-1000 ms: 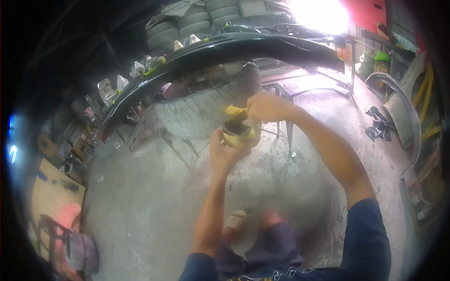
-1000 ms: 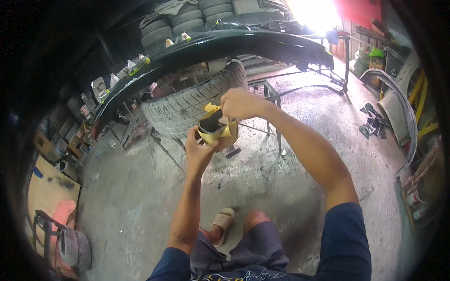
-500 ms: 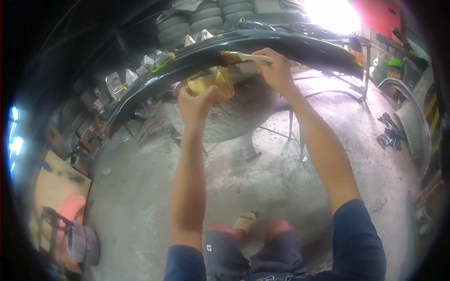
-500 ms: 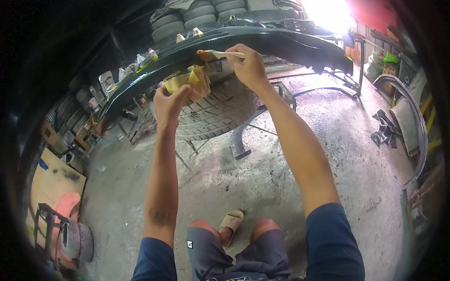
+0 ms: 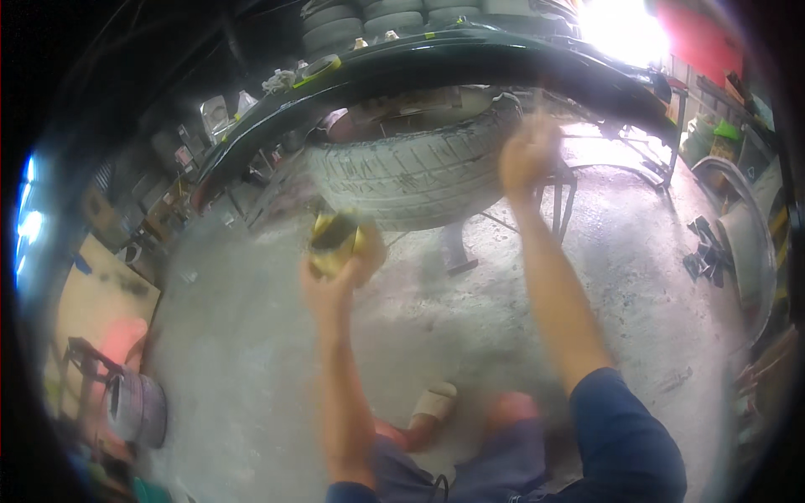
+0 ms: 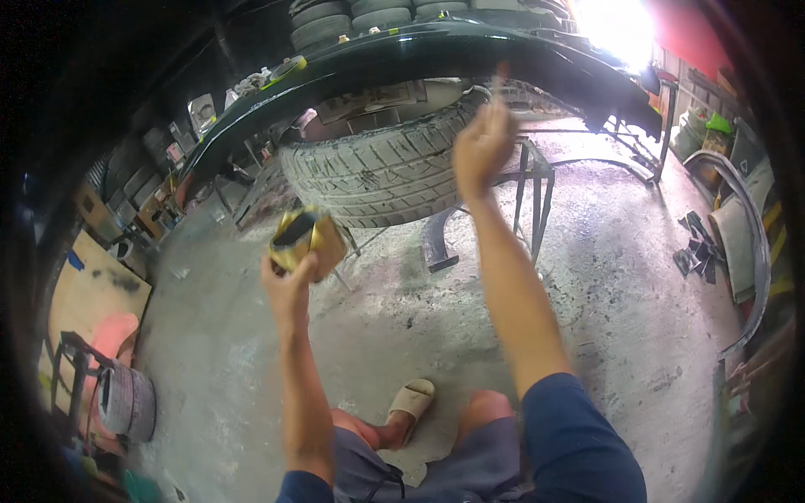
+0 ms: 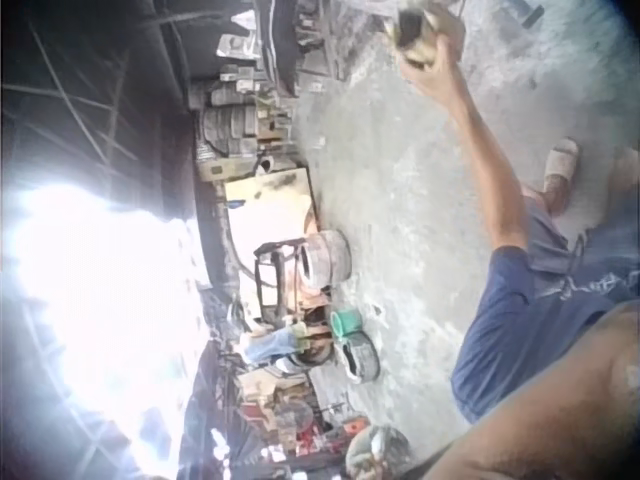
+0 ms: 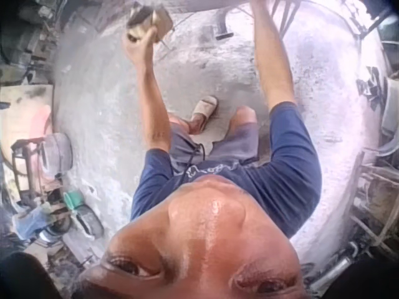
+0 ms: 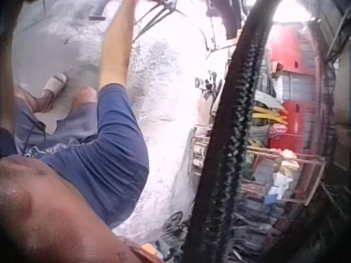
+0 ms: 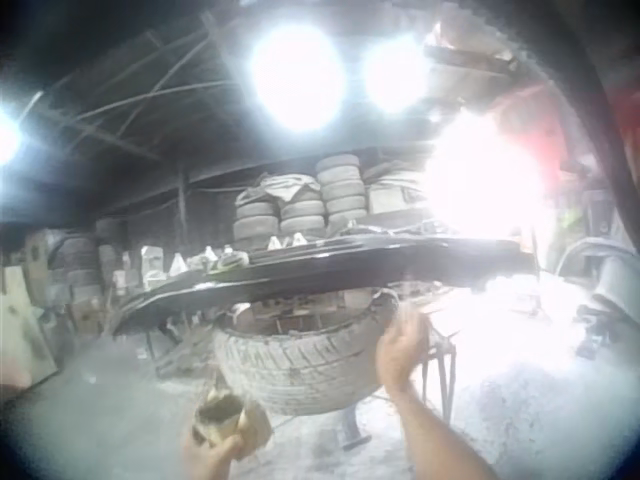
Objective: The person applies a liquid from a container to a car bumper using a brush. They then use a cloth to wipe the bumper surface, spreading and buffing the liquid across the part.
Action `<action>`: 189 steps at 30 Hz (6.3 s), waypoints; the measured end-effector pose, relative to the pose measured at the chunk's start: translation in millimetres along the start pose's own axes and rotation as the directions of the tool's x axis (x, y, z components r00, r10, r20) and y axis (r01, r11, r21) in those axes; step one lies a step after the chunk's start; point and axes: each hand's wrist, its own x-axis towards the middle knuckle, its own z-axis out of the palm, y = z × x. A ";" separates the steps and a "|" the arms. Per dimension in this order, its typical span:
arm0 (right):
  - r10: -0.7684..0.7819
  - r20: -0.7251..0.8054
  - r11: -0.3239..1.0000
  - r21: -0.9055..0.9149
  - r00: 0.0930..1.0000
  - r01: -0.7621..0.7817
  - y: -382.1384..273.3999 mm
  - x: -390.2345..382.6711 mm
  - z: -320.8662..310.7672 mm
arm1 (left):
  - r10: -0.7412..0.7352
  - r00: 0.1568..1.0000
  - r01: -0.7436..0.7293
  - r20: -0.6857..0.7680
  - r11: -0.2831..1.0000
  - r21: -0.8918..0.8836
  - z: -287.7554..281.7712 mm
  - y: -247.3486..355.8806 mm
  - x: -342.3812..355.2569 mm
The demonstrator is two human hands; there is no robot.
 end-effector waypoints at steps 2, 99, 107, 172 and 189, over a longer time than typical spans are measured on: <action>0.082 0.072 0.996 0.033 0.994 -0.084 -62.8 -23.4 19.7 | -0.032 0.997 0.032 -0.069 0.999 0.010 -28.5 -14.3 -21.3; 0.023 0.047 0.995 -0.094 0.999 -0.018 -75.7 -47.7 68.6 | -0.123 0.991 0.123 0.050 0.992 0.004 -20.2 -69.8 -23.9; 0.018 0.176 0.958 0.278 0.984 -0.068 -223.2 -159.1 140.7 | -0.168 0.973 0.178 -0.160 0.983 0.051 -72.4 -57.3 -29.1; -0.060 0.792 0.951 -0.139 0.608 0.275 36.2 248.2 -99.1 | 0.253 0.843 -0.092 0.475 0.937 -0.336 360.2 120.3 -31.4; 0.131 0.488 0.991 -0.078 0.863 -0.106 86.9 221.4 -152.5 | 0.202 0.774 -0.006 0.600 0.950 -0.313 348.6 99.3 -23.1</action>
